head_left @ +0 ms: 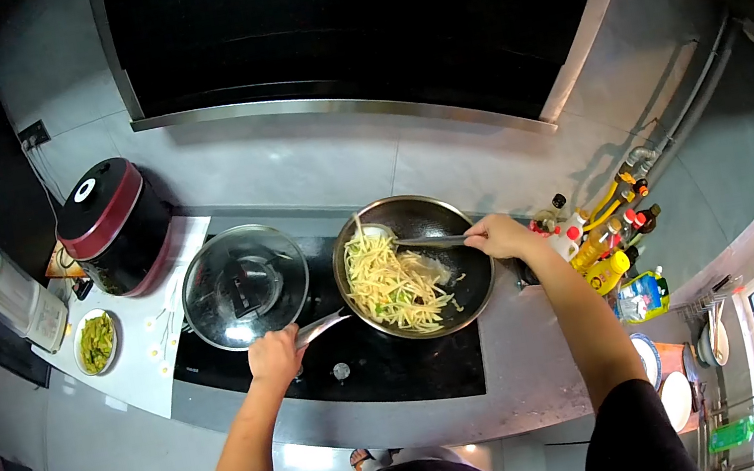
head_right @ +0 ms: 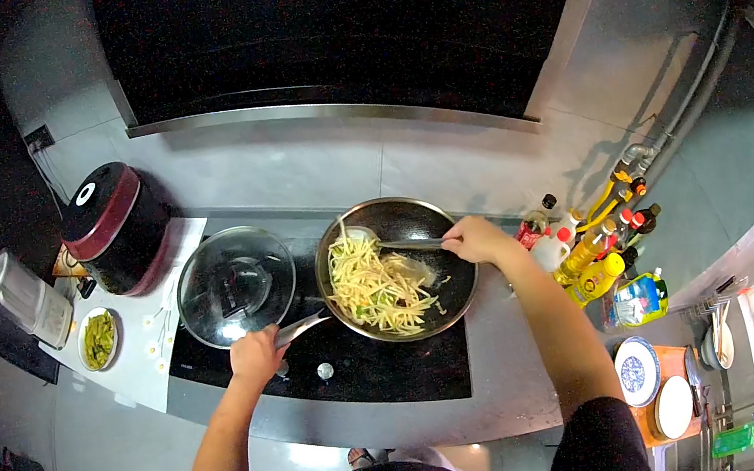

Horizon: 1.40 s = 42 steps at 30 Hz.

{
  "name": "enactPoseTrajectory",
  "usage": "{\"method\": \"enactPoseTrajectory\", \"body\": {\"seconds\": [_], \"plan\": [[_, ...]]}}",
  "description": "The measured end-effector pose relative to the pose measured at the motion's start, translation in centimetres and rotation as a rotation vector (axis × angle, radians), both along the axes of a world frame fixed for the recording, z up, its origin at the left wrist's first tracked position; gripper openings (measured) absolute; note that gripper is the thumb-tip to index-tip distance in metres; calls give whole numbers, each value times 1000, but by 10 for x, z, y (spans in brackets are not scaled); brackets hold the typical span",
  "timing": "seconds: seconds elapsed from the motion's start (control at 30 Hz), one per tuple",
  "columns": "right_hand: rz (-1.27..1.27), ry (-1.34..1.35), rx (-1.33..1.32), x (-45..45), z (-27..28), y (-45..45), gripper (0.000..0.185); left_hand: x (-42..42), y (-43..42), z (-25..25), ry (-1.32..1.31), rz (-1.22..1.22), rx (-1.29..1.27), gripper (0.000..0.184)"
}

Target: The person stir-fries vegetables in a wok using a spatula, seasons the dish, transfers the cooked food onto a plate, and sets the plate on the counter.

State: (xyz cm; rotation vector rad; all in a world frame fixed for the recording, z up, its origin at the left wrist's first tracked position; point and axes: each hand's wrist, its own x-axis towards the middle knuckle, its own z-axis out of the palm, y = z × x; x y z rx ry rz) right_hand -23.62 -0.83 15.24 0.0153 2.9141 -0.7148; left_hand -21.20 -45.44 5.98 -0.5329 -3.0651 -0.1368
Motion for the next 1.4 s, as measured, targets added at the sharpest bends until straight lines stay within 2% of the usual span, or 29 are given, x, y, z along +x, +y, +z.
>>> {"method": "enactPoseTrajectory", "body": {"seconds": [0.13,0.27,0.47,0.57,0.7,0.8,0.9,1.0,1.1,1.2,1.23,1.33,1.4], "plan": [[139,73,129,13,39,-29,25,0,0,-2,-1,3,-15,27],[345,321,289,37,52,-40,27,0,1,0,-9,10,-25,27],[303,256,514,134,105,-63,32,2,2,2,-3,18,-16,28],[227,243,583,170,100,-69,33,3,3,0,18,4,1,29],[109,250,614,156,53,-72,31,4,3,0,10,12,4,29],[84,344,620,153,57,-71,28,5,2,1,22,0,22,27],[65,185,503,180,112,-82,32,6,4,4,10,9,46,26],[105,116,640,173,91,-87,34,5,3,1,3,10,30,26],[1,206,574,142,52,-95,36,7,4,5,2,23,47,26],[60,299,550,151,75,-90,21,4,1,-2,16,5,54,26],[88,261,576,162,94,-89,23,5,1,-3,19,7,53,26],[194,253,554,179,90,-72,26,4,3,-2,21,9,49,26],[108,245,623,161,56,-92,29,6,3,0,7,13,44,27]]}}
